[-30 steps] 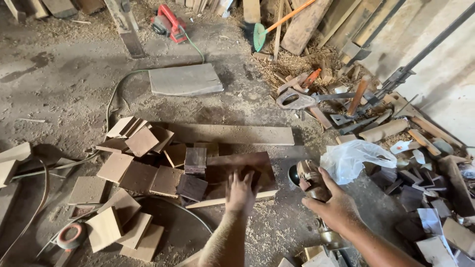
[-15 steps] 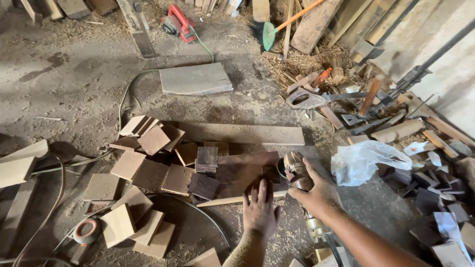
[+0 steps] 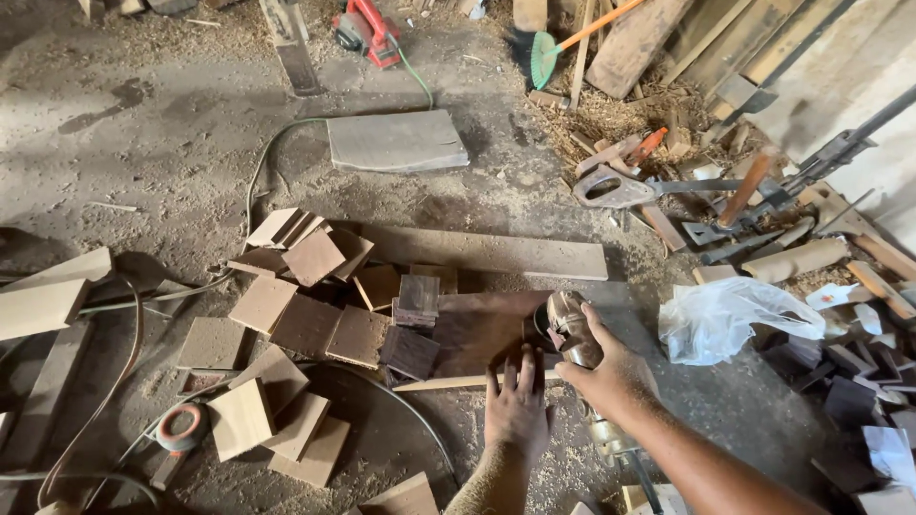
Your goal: Sanding the edges and surfaces of a wooden block using a handheld angle grinder
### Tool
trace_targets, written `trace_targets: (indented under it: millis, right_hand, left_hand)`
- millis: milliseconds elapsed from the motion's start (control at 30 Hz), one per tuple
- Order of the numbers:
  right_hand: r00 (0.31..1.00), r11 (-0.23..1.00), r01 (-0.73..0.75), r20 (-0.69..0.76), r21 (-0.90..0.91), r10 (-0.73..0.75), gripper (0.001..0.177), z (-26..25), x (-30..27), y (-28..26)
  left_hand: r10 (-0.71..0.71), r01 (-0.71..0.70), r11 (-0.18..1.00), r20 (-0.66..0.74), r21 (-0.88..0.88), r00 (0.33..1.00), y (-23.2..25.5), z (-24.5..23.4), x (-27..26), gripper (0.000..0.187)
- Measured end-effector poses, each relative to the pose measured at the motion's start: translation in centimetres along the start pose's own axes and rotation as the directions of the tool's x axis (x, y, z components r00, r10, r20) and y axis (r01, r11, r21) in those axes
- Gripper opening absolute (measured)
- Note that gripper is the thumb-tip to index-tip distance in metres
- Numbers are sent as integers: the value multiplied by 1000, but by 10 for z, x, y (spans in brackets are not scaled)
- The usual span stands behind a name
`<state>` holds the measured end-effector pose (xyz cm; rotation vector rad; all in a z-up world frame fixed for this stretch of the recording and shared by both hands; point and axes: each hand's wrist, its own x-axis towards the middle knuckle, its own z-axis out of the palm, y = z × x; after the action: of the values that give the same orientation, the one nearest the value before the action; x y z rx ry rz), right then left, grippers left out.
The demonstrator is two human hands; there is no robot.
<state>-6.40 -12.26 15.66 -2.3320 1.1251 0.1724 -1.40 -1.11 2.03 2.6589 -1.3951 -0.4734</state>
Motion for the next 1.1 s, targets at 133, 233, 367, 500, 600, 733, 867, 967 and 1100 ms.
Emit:
trace_targets:
  millis: [133,233,367,500,600,733,867,967,1100]
  right_hand:
    - [1000,997,15,26,71,-17,106,6,4,-6]
    - [994,988,106,-31,111,-103,104,11,7,-5]
    - [999,997,50,9,-51,-50,104,3,-2,-20]
    - [996,981,78,27,176,-84,105,12,4,-18]
    - [998,994,57,32,-95,-54,104,6,3,-18]
    - [999,992,35,35,-119,-31,102,0,1,-13]
    - [999,999,32,29,13,-32,104,1,7,7]
    - [998,998,59,-2,3,-59,106,-3,6,19]
    - [1000,997,2,-16,-81,-4,107,-13,1,30]
  left_hand:
    - [28,-20,998,-131,58,991,-4,30,9,89]
    - [27,-20,999,-253,33,967,-6,40,11,94]
    - [57,-24,995,-379,92,924,-9,49,11,96]
    - [64,-45,997,-385,59,921,-8,45,8,89]
    - [65,-35,996,-406,82,912,-9,52,11,92]
    - [59,-45,998,-350,48,935,-12,54,14,96]
    - [75,-44,992,-272,121,959,-11,45,15,92]
    - [77,-63,995,-182,81,980,-11,32,12,86]
    - [92,-80,993,-138,92,986,-14,31,14,86]
